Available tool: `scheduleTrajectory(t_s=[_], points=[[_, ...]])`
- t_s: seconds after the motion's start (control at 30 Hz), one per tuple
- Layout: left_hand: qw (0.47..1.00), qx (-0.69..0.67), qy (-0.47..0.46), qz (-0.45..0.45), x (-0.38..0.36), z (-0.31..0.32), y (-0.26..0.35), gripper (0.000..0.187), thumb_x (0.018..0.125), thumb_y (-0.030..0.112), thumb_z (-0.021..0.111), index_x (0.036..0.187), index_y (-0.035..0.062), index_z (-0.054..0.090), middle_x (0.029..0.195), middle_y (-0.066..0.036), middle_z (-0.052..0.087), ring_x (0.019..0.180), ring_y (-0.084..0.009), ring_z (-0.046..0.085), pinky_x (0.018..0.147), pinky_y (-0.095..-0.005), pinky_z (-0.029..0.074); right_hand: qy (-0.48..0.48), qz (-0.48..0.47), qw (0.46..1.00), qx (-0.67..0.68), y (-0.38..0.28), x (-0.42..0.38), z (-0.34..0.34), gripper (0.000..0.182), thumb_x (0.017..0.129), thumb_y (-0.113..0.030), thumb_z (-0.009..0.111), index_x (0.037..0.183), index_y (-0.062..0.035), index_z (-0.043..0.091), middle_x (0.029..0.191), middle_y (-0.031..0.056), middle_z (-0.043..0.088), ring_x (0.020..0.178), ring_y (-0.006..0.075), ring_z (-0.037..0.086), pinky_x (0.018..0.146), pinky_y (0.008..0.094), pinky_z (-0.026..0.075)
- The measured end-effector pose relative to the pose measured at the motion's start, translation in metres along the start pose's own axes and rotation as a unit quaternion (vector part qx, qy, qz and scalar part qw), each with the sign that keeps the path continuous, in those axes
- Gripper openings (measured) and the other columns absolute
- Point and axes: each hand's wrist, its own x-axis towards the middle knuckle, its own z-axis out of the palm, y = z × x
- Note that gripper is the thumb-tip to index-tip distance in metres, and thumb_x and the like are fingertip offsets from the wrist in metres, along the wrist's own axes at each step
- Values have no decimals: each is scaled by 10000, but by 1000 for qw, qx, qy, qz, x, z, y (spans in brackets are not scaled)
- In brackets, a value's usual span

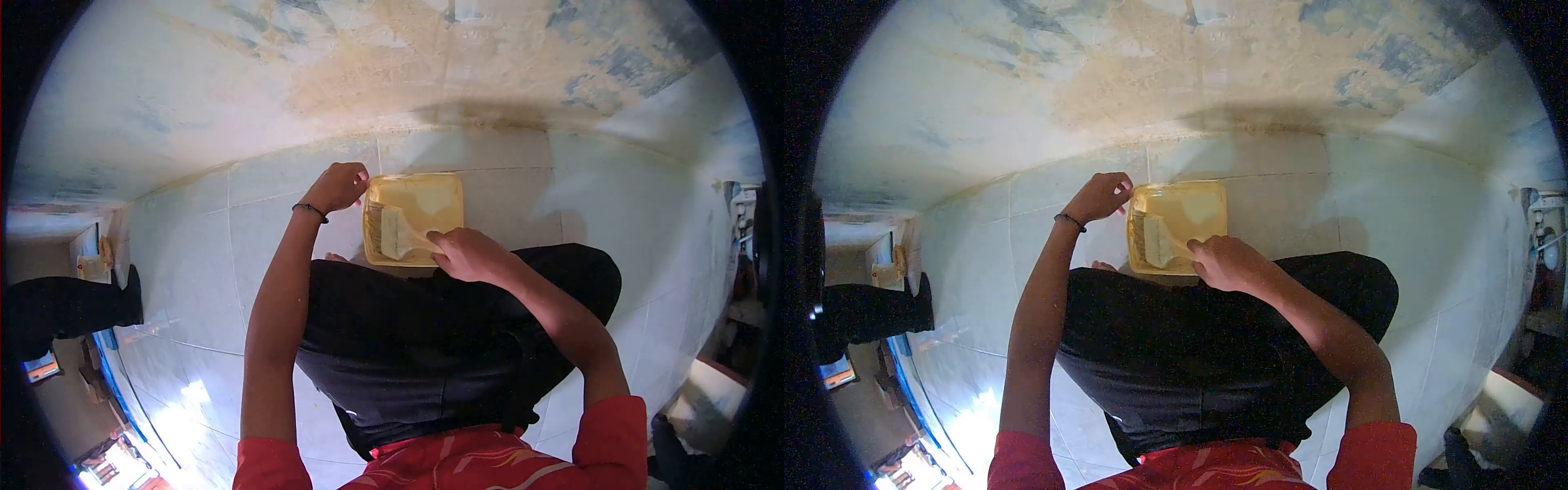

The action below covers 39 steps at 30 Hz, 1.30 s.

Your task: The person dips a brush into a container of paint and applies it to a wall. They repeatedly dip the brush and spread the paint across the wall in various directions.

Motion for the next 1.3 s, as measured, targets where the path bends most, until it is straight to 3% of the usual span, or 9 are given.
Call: scheduleTrajectory(t_s=[0.2, 0.5, 0.7, 0.8, 0.9, 1.0, 1.1, 1.17, 1.3], points=[[1000, 4, 3, 3, 0, 1, -1, 238, 897, 222, 541, 918, -11, 582, 851, -147, 674, 625, -214, 676, 645, -329, 517, 18, -38, 999, -1, -2, -2, -5, 225, 824, -149, 555, 925, 52, 548, 658, 226, 605, 642, 383, 631, 603, 462, 526], [1000, -4, 0, -11, -3, -2, 2, 238, 891, 225, 548, 927, -7, 586, 855, -151, 674, 617, -211, 673, 643, -334, 517, -32, 40, 996, -70, -3, -5, -38, 286, 788, -188, 583, 1033, -42, 570, 739, 203, 623, 716, 375, 619, 679, 454, 497], [1000, -1, 2, -7, -2, 0, -2, 239, 891, 226, 550, 935, -6, 591, 870, -150, 674, 616, -211, 673, 634, -325, 517, 56, 81, 994, -56, 1, -14, -52, 321, 750, -193, 604, 1049, -76, 599, 789, 195, 637, 753, 354, 624, 712, 425, 500], [1000, 4, 4, -6, -2, 0, -1, 236, 891, 226, 550, 930, -3, 594, 863, -149, 675, 615, -210, 673, 634, -319, 518, 45, 104, 993, 17, 8, -14, -56, 292, 725, -173, 607, 980, -30, 607, 766, 199, 634, 746, 348, 638, 710, 436, 511], [1000, 0, 5, -4, -2, 0, -1, 237, 890, 227, 548, 931, -2, 594, 859, -148, 676, 615, -209, 673, 635, -319, 519, 57, 93, 992, 60, 16, -17, -59, 271, 744, -205, 607, 947, -26, 620, 770, 177, 628, 738, 344, 615, 671, 385, 484], [1000, 2, 2, -9, -3, -1, 0, 234, 889, 226, 547, 926, 1, 595, 854, -144, 677, 614, -208, 673, 635, -322, 519, 61, 45, 993, 91, 18, -17, -65, 253, 757, -204, 585, 907, -4, 622, 751, 183, 616, 680, 344, 599, 643, 373, 471], [1000, -10, 7, -13, -2, 0, -2, 233, 888, 228, 549, 922, 2, 596, 854, -144, 677, 617, -207, 674, 637, -325, 518, 25, 70, 991, 107, 15, -15, -63, 260, 796, -224, 567, 906, 6, 615, 713, 168, 612, 636, 284, 600, 616, 367, 468], [1000, 5, 4, -10, -1, 0, -3, 238, 886, 232, 553, 919, 1, 596, 851, -144, 676, 610, -207, 672, 639, -325, 519, 2, 85, 983, 165, 13, -12, -59, 281, 838, -220, 499, 818, 43, 597, 715, 180, 625, 600, 260, 601, 615, 393, 487], [1000, -3, 8, -5, -2, 1, -3, 243, 886, 236, 556, 922, -2, 596, 841, -143, 677, 601, -208, 670, 630, -321, 518, -83, 157, 946, 272, 8, -5, -52, 313, 913, -239, 425, 879, 37, 571, 775, 123, 644, 599, 189, 596, 590, 349, 494]])
